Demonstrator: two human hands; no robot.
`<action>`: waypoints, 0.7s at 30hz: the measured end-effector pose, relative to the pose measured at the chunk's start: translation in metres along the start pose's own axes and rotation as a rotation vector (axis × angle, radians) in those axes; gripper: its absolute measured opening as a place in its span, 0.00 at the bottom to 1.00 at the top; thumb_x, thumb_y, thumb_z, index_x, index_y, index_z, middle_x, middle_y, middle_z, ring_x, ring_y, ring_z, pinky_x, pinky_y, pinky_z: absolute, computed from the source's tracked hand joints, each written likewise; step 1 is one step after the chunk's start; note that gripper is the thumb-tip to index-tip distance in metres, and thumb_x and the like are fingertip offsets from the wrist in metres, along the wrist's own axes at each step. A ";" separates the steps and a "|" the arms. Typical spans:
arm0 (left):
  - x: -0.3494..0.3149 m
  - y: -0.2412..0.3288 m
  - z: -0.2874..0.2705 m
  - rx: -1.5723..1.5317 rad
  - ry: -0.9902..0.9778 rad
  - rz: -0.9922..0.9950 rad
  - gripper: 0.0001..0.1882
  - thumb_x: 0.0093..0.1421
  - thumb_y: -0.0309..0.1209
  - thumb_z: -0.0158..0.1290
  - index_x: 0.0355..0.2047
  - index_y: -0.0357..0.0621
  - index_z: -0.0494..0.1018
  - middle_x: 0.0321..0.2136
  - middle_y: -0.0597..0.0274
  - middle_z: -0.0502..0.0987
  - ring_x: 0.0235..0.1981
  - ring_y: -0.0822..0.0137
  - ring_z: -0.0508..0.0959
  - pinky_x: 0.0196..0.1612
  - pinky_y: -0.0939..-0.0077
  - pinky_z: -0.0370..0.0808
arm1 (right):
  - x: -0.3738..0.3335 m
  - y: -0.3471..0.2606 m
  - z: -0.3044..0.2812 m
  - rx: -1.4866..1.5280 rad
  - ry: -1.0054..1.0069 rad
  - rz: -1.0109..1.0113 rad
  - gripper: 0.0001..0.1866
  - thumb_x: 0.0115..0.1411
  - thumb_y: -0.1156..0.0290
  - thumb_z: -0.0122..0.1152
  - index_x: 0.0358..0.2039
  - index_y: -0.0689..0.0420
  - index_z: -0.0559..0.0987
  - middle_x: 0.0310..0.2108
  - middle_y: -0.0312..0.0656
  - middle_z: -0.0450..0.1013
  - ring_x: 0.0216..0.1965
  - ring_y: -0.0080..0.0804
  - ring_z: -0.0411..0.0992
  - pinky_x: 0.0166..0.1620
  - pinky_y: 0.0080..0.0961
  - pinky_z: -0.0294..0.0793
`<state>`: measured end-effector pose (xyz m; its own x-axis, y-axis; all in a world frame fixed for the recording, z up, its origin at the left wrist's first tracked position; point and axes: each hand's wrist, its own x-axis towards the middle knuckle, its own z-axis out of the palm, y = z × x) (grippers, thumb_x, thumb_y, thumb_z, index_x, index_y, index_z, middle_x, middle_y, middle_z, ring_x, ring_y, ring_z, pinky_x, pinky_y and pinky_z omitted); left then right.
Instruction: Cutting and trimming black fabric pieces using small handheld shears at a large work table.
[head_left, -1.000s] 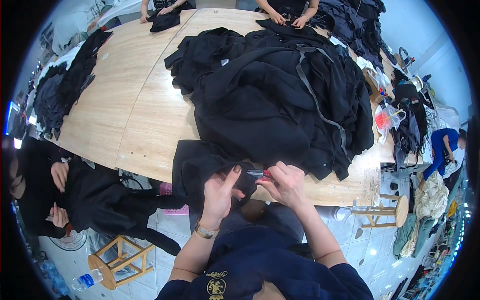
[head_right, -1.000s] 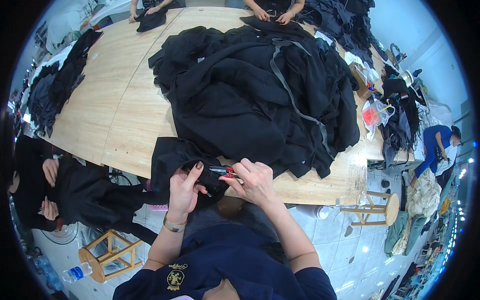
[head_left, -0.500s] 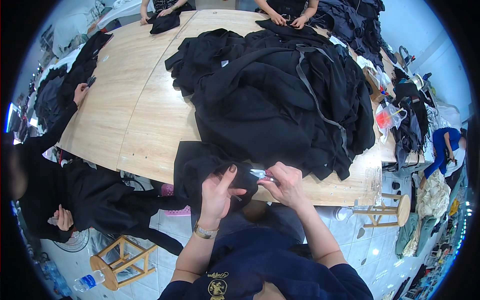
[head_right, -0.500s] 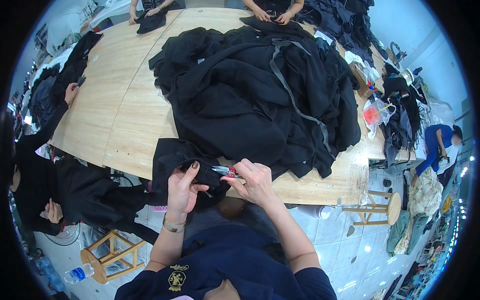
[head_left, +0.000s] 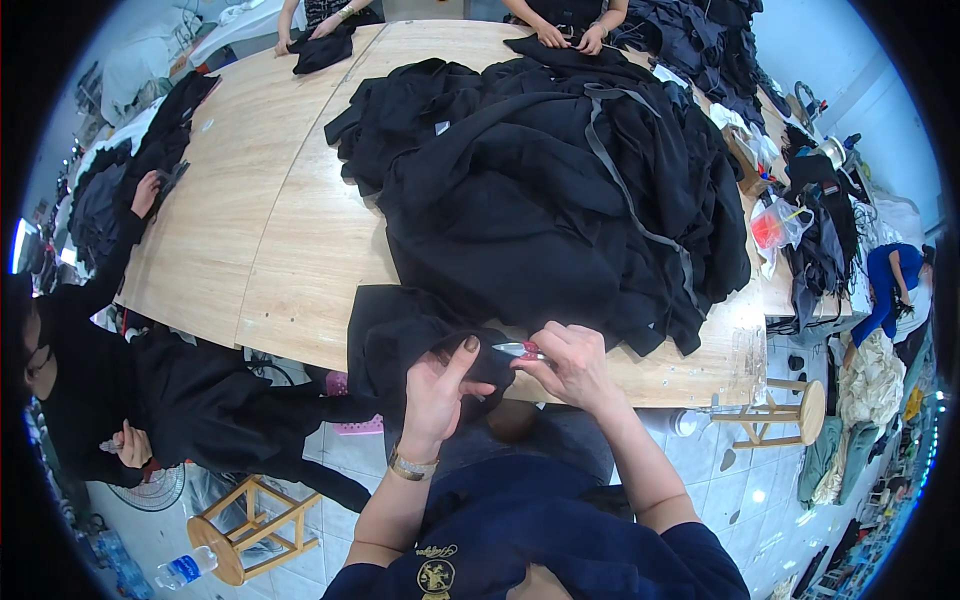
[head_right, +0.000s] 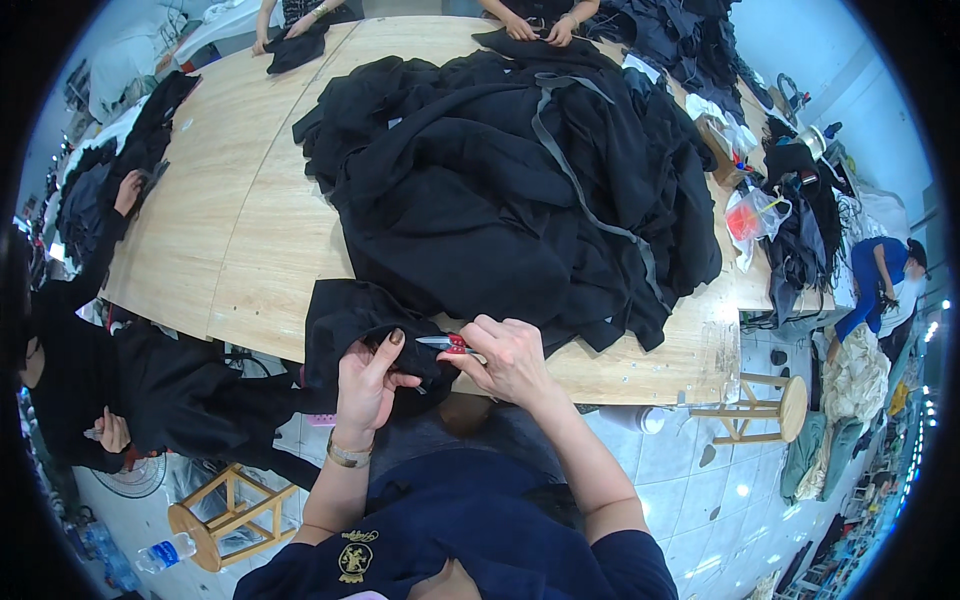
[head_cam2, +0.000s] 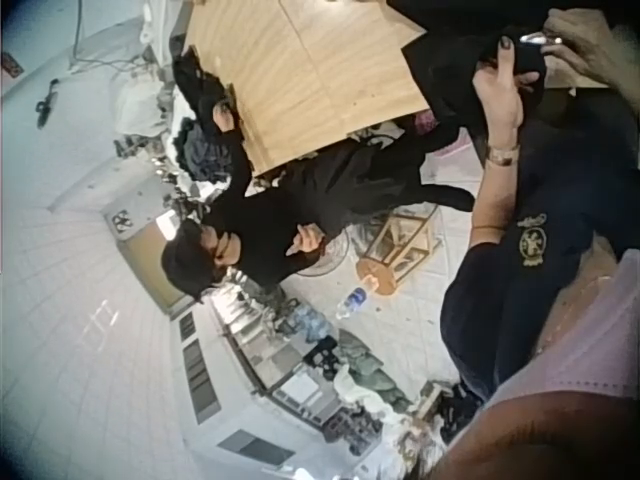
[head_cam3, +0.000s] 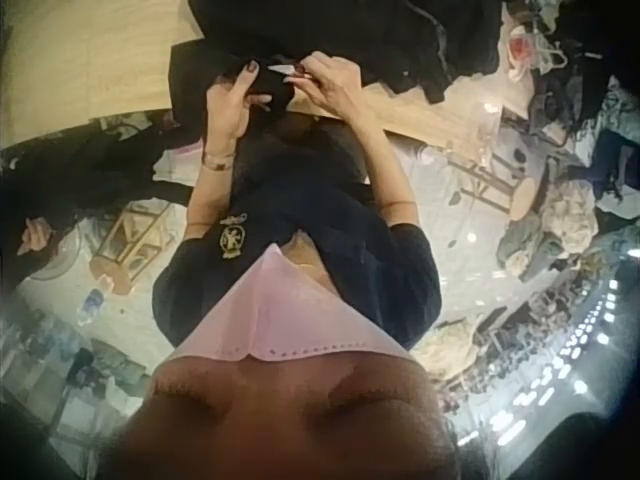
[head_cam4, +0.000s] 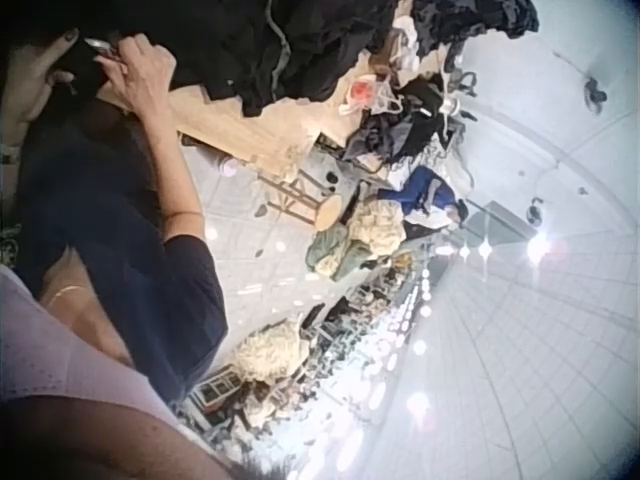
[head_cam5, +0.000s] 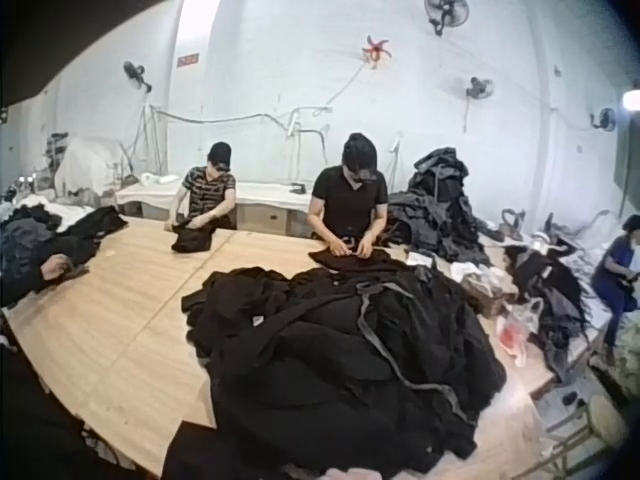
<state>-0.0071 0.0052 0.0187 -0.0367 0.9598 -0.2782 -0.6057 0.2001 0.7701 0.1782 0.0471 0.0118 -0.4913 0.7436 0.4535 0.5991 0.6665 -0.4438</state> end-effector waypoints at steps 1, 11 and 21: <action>0.000 0.001 0.001 -0.002 -0.008 -0.011 0.11 0.57 0.28 0.55 0.39 0.37 0.71 0.33 0.61 0.75 0.31 0.71 0.78 0.24 0.79 0.79 | -0.001 0.000 0.001 0.000 0.001 0.001 0.16 0.47 0.56 0.65 0.21 0.55 0.72 0.18 0.36 0.65 0.16 0.34 0.65 0.21 0.26 0.62; 0.002 -0.014 0.006 -0.084 -0.016 0.067 0.07 0.59 0.24 0.52 0.38 0.40 0.70 0.34 0.63 0.73 0.37 0.71 0.76 0.35 0.69 0.81 | 0.005 -0.030 0.025 0.642 0.227 0.441 0.13 0.49 0.73 0.67 0.31 0.62 0.72 0.17 0.36 0.68 0.15 0.18 0.64 0.20 0.16 0.61; 0.003 -0.006 0.000 -0.390 -0.058 -0.117 0.05 0.62 0.27 0.48 0.39 0.43 0.67 0.37 0.60 0.73 0.42 0.65 0.75 0.45 0.56 0.76 | -0.013 -0.033 0.017 0.623 0.091 0.342 0.09 0.50 0.84 0.55 0.33 0.63 0.70 0.21 0.41 0.72 0.20 0.26 0.72 0.24 0.18 0.68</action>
<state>-0.0032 0.0065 0.0131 0.0888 0.9467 -0.3096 -0.8593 0.2300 0.4569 0.1538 0.0161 0.0075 -0.2692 0.9271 0.2607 0.2246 0.3237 -0.9191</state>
